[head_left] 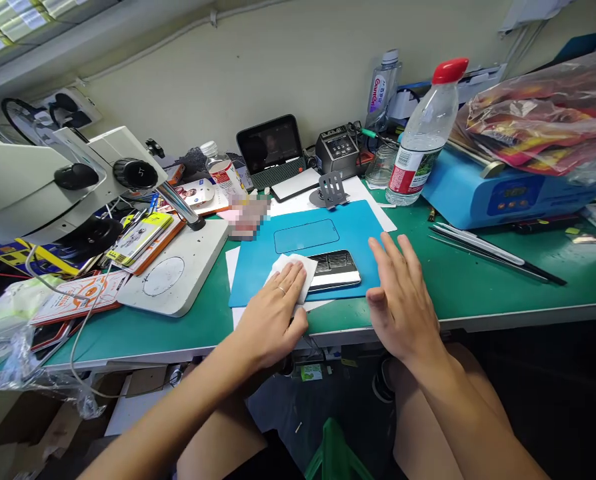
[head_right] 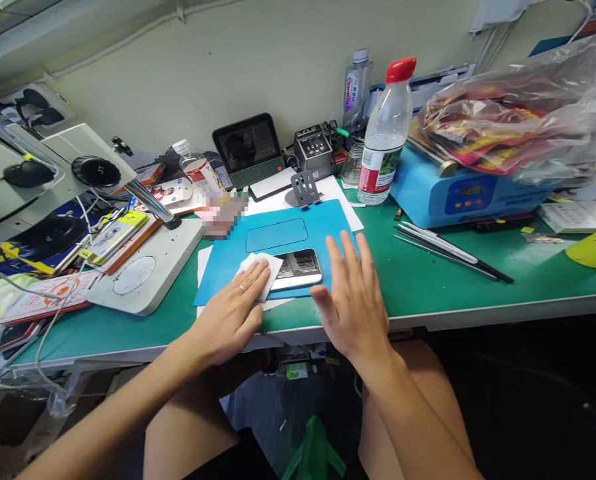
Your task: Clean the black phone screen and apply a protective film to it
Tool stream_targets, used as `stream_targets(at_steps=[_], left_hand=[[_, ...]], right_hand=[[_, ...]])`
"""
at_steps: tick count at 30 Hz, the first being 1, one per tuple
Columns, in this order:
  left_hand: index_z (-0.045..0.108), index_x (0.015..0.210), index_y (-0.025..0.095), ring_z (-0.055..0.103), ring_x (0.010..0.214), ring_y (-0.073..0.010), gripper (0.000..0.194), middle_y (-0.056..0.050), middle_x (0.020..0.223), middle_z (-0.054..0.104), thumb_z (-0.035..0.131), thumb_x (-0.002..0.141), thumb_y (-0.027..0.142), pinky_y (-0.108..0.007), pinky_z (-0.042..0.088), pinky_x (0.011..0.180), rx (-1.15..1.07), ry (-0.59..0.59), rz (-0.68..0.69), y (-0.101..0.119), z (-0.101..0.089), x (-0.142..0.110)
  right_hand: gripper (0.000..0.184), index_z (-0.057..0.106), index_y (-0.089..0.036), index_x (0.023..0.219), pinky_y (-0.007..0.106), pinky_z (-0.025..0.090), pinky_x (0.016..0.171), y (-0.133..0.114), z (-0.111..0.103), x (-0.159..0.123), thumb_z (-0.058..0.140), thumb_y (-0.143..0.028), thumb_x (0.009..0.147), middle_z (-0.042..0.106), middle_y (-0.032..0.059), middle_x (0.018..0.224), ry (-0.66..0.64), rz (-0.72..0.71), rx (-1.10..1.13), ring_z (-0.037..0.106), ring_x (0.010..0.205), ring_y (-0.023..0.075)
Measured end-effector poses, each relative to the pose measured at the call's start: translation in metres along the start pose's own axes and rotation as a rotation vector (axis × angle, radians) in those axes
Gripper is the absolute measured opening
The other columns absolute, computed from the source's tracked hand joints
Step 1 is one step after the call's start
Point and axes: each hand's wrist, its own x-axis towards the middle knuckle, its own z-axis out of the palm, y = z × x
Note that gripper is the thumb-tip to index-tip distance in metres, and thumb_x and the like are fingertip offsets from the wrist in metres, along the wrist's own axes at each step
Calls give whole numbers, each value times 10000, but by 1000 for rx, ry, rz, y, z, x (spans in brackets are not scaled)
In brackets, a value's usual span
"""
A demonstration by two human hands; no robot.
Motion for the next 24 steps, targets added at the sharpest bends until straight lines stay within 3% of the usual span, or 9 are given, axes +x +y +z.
stream_targets(at_steps=[4,8,12,18,24], left_hand=[[288,1551,15,185,1540,-281,640,-177,1641,224,361,955,236,-499,272,1246,15,109,-151,20,12,-16],[346,1523,15,247,1523,-299,596,-198,1614,300,329,978,256,-512,307,1226,33,134,-254,24,14,-1],[339,1516,-18,229,1527,-310,598,-224,1615,287,334,975,237,-502,285,1237,49,174,-296,26,16,14],[316,1539,19,209,1534,-288,598,-187,1634,257,329,983,241,-495,296,1237,47,170,-300,29,18,-2],[393,1490,5,284,1510,-315,554,-213,1589,360,328,991,235,-499,310,1233,18,226,-341,20,16,28]], right_hand=[[1007,328,-147,1561,589,345,1159,0,0,1,-19,-784,862,326,151,1634,-33,-5,-14,178,1538,332],[1015,321,-130,1564,605,323,1167,-1,2,1,-8,-785,863,330,177,1627,-23,-14,-35,179,1536,347],[999,338,-123,1556,612,328,1162,-1,2,1,-4,-771,877,353,191,1612,-13,-10,-22,196,1530,354],[985,338,-131,1557,606,359,1144,0,1,1,4,-767,883,345,180,1619,-17,-32,-35,205,1528,354],[983,320,-125,1566,624,347,1143,-1,2,2,27,-772,885,353,199,1610,-10,-34,-49,211,1522,376]])
